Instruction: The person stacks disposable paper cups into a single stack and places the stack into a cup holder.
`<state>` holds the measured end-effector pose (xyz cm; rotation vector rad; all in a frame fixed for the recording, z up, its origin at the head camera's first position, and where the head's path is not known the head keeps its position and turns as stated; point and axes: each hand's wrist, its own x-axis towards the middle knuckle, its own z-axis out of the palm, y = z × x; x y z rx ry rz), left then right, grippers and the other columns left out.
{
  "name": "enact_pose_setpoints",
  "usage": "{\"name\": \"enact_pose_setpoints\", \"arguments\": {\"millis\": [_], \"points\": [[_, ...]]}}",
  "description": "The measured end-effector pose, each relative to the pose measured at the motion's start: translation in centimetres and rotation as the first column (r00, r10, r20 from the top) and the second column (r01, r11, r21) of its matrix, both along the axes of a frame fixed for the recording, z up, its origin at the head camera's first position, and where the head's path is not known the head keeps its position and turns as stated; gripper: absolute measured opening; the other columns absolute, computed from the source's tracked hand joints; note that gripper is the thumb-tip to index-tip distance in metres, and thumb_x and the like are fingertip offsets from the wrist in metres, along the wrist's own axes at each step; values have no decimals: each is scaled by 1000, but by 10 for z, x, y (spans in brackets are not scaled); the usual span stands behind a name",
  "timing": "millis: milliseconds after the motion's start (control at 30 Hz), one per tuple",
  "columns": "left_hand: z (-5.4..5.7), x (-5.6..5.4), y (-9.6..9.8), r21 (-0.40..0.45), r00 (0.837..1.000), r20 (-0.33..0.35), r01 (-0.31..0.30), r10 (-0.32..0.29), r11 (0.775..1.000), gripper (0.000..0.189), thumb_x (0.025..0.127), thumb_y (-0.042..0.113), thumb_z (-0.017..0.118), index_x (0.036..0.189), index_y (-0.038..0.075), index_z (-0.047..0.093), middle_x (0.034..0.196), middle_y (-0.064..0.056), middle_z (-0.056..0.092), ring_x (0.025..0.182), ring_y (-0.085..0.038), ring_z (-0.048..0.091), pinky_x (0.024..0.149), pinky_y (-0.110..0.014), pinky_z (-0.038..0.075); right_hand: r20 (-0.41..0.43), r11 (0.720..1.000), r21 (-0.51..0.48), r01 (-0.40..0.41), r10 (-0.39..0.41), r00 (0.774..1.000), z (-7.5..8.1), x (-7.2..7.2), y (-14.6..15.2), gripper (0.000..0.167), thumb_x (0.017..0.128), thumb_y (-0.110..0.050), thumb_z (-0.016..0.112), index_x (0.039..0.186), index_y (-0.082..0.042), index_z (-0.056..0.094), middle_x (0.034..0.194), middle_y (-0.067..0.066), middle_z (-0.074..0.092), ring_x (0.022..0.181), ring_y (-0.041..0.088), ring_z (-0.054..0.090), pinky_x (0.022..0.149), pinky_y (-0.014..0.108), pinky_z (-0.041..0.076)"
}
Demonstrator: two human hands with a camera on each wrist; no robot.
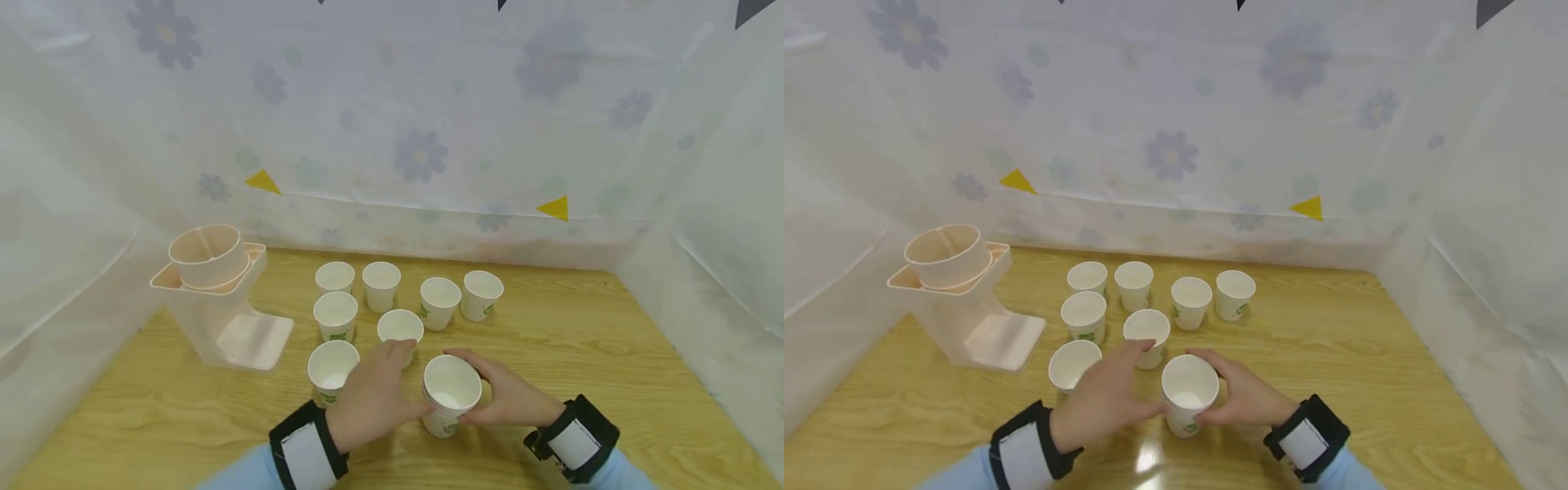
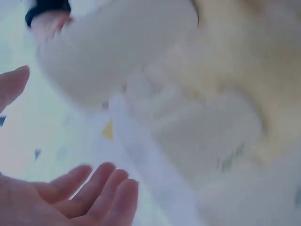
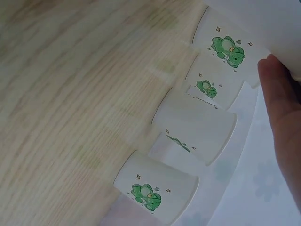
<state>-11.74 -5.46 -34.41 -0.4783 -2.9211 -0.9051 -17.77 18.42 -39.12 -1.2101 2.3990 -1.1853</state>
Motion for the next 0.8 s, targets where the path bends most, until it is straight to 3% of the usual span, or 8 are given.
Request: {"name": "enact_pose_setpoints", "arguments": {"millis": [100, 200, 367, 467, 633, 800], "points": [[11, -3, -20, -88, 993, -97, -72, 64, 993, 73, 66, 40, 80, 122, 1, 54, 113, -12, 60, 101, -27, 58, 82, -41, 50, 5, 1000, 14, 14, -14, 1000, 0, -2, 0, 83, 72, -27, 80, 141, -13, 36, 131, 6, 54, 116, 7, 50, 98, 27, 40], [18, -8, -40, -147, 986, -121, -133, 115, 980, 69, 66, 38, 82, 116, -2, 56, 107, -15, 60, 101, -30, 56, 83, -42, 49, 15, 999, 25, 24, -25, 1000, 0, -4, -1, 84, 72, -28, 80, 142, -13, 35, 131, 6, 53, 116, 8, 50, 98, 28, 41], [17, -13, -65, -244, 979, -39, -202, 199, 948, 70, 66, 44, 80, 116, 0, 58, 107, -15, 60, 98, -32, 58, 80, -43, 50, -1, 999, 32, 41, -41, 999, 1, -5, -4, 85, 72, -30, 80, 141, -12, 35, 130, 5, 55, 114, 11, 52, 97, 30, 43], [12, -14, -72, -292, 978, 1, -201, 210, 935, 74, 64, 47, 80, 118, 2, 58, 111, -15, 62, 98, -33, 60, 76, -45, 51, -6, 998, 22, 52, -51, 999, 1, -5, -5, 85, 72, -28, 80, 141, -10, 35, 130, 6, 55, 115, 15, 53, 97, 31, 43], [5, -14, -74, -287, 981, 28, -178, 194, 941, 74, 63, 44, 82, 118, 1, 58, 110, -17, 63, 96, -32, 61, 73, -45, 52, 24, 997, 9, 71, -71, 997, 1, -6, -4, 86, 72, -26, 81, 141, -8, 33, 129, 6, 55, 115, 15, 53, 97, 29, 42], [6, -14, -72, -280, 983, 25, -167, 181, 945, 66, 65, 34, 83, 114, -1, 58, 104, -16, 63, 94, -30, 60, 76, -43, 51, 54, 997, -11, 73, -72, 996, 1, -6, -4, 84, 72, -25, 81, 139, -8, 34, 128, 6, 54, 114, 9, 51, 96, 25, 41]]}}
